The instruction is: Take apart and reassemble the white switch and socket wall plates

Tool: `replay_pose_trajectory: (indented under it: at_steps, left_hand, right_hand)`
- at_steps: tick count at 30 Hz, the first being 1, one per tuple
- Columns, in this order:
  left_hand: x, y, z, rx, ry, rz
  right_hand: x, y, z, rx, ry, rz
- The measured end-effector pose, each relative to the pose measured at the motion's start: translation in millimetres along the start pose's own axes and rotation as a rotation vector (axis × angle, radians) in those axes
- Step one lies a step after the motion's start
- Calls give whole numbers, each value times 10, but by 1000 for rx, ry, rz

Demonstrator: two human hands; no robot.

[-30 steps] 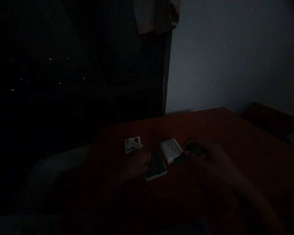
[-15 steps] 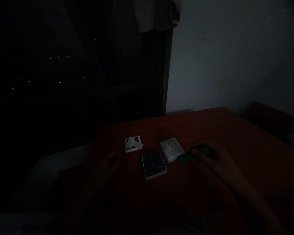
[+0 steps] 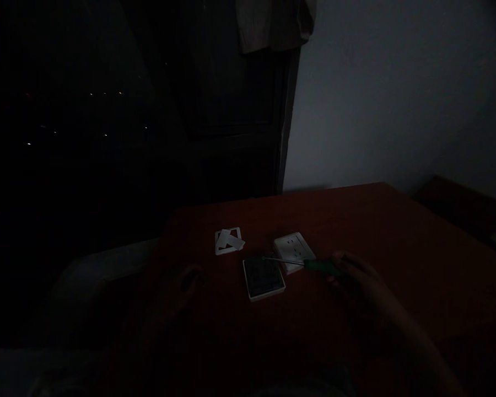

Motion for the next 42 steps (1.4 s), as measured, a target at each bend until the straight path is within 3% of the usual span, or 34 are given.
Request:
replay_pose_trajectory:
  at_steps: [4, 10, 16, 22, 27, 35, 39, 42]
  left_hand:
    - [-59, 26, -119, 40, -20, -46]
    - [86, 32, -423, 160, 31, -49]
    - [384, 65, -992, 375, 156, 47]
    - [628, 37, -1323, 402, 190, 214]
    - [702, 6, -1356, 445, 135, 216]
    - [658, -58, -1399, 425, 40, 269]
    - [641, -58, -1422, 402, 73, 276]
    - [546, -65, -1347, 383, 119, 206]
  right_hand:
    - [-20, 2, -75, 22, -24, -19]
    - [74, 9, -175, 73, -2, 185]
    - [190, 20, -212, 84, 38, 186]
    - [288, 124, -98, 34, 153, 232]
    - [350, 159, -137, 12, 170, 253]
    - [479, 171, -207, 18, 128, 324]
    - [533, 162, -184, -57, 316, 290]
    - [632, 135, -138, -169, 515, 269]
Point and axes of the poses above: each hand's wrist, its own y-axis away from the middle knuckle, its own x-axis out of the palm, z = x × y, the point moved 4 cm from there along -y, towards the middle knuckle, and after that the axes turned 6 degrees about y, right-handed, at the moved point
